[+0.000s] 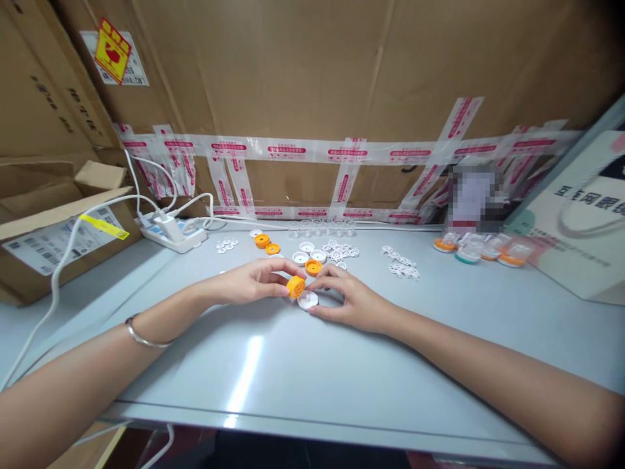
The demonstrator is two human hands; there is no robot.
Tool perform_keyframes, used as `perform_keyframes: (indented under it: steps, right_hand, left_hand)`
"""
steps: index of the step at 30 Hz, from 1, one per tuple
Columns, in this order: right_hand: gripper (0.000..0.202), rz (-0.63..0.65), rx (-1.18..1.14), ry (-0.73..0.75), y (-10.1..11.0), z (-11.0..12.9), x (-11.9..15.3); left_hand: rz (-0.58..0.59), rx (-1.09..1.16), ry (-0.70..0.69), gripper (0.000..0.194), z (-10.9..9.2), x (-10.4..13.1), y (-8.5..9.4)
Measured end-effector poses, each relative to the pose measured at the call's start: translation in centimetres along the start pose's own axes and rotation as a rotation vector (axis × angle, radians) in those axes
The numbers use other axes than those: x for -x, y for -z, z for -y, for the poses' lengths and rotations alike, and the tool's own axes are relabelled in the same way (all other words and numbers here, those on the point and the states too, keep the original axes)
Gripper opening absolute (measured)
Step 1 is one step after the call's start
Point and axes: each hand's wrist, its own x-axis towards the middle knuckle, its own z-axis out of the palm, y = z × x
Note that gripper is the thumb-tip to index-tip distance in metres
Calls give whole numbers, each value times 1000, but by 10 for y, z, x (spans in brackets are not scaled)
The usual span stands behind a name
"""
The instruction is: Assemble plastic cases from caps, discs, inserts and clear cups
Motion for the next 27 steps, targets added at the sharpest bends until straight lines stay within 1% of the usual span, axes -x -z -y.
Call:
perform_keyframes:
  steps: [4, 8, 12, 15, 22, 27]
  right_hand:
    - [25, -5, -18, 8, -2, -3, -1]
    - [25, -16, -26, 21, -3, -5, -1]
    - [25, -17, -23, 16, -2, -4, -1]
    - [26, -17, -21, 11, -2, -3, -1]
    - [24, -25, -19, 24, -3, -2, 0]
    - [24, -48, -18, 64, -4, -4, 0]
  left_hand:
    - [-11, -26, 5, 29, 2, -2, -2]
    - [-47, -135, 40, 35, 2, -2, -5]
    - [-98, -326, 32, 25, -1, -2, -5]
    - [-107, -409, 46, 23, -3, -2, -5]
    - [-128, -481, 42, 26, -3, -4, -6]
    - [-161, -538, 7, 23, -7, -4, -14]
